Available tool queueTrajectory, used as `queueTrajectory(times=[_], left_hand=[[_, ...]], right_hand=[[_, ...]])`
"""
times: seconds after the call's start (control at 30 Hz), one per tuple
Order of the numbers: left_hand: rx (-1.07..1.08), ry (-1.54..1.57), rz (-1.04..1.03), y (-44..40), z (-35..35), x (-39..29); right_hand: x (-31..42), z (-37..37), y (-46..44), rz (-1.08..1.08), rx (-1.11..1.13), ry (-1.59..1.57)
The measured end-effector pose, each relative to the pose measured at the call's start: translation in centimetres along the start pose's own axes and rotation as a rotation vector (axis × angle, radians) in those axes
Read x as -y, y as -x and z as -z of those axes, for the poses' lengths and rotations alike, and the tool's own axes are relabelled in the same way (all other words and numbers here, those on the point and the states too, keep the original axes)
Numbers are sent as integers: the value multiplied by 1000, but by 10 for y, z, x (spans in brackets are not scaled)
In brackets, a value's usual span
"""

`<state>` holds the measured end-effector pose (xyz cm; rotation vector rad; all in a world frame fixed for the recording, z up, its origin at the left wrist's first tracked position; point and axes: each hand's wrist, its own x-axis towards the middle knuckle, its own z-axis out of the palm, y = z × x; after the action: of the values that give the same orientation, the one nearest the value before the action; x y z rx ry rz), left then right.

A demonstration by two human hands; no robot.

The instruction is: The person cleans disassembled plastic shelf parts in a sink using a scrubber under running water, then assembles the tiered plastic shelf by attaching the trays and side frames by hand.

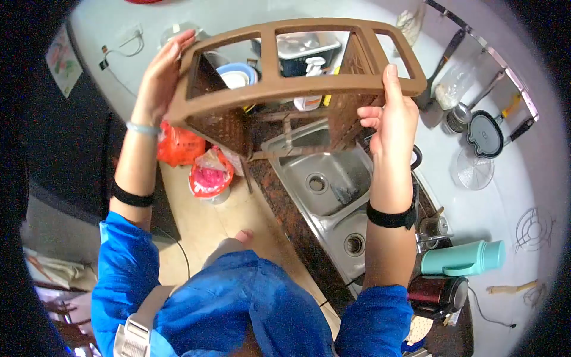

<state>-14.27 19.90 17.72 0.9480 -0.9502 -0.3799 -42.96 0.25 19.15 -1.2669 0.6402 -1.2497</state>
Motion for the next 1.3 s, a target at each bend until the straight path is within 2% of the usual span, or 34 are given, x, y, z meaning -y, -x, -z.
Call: queueTrajectory(times=[0.03, 0.07, 0.13, 0.2, 0.27, 0.37, 0.47, 0.5, 0.6, 0.67, 0.8, 0.87, 0.9, 0.93, 1.0, 1.07, 1.13, 1.2, 1.27, 1.3], left_hand=[[62, -31, 96, -17, 1, -9], [36, -8, 173, -33, 1, -8], [151, -401, 241, -71, 24, 31], [181, -467, 345, -93, 39, 82], [126, -370, 371, -112, 31, 89], [276, -114, 469, -110, 23, 106], [283, -162, 451, -119, 14, 122], [304, -163, 455, -114, 11, 119], [298, -278, 395, -112, 10, 119], [347, -226, 434, -119, 18, 116], [279, -131, 479, -113, 34, 115], [257, -407, 361, -112, 44, 106], [263, -329, 361, -113, 53, 111], [202, -264, 454, -106, 54, 104], [230, -272, 406, -93, 54, 88], [214, -332, 218, -81, 58, 69], [165, -395, 117, -67, 47, 20], [174, -249, -125, -51, 46, 3], [213, -62, -83, -26, 60, 11], [238, -225, -172, -10, 71, 24]], right_hand=[[-1, 2, -5, 9, -16, 1], [-7, 7, -8, -10, 5, 12], [-36, 11, -13, -66, -24, 36], [-86, 22, -18, -260, -54, 103], [-92, 20, -15, -166, -97, 81], [-106, 41, -18, -204, -141, 110], [-106, 27, -21, -136, -228, -72], [-106, 17, -25, -43, -311, -142], [-105, 3, -21, 2, -281, -208], [-106, -2, -21, -17, -222, -247], [-121, -6, -24, -53, -136, -260], [-120, -13, -33, -116, -123, -291], [-118, -18, -29, -71, -58, -279], [-118, -20, -27, -55, -82, -296], [-111, -27, -18, 21, -184, -319], [-93, -30, -8, 47, -146, -371], [-73, -35, 9, 269, -196, -345], [-71, -13, 20, 376, -50, -298], [-93, 8, 41, 333, 103, -335], [-108, 15, 53, 307, 121, -313]])
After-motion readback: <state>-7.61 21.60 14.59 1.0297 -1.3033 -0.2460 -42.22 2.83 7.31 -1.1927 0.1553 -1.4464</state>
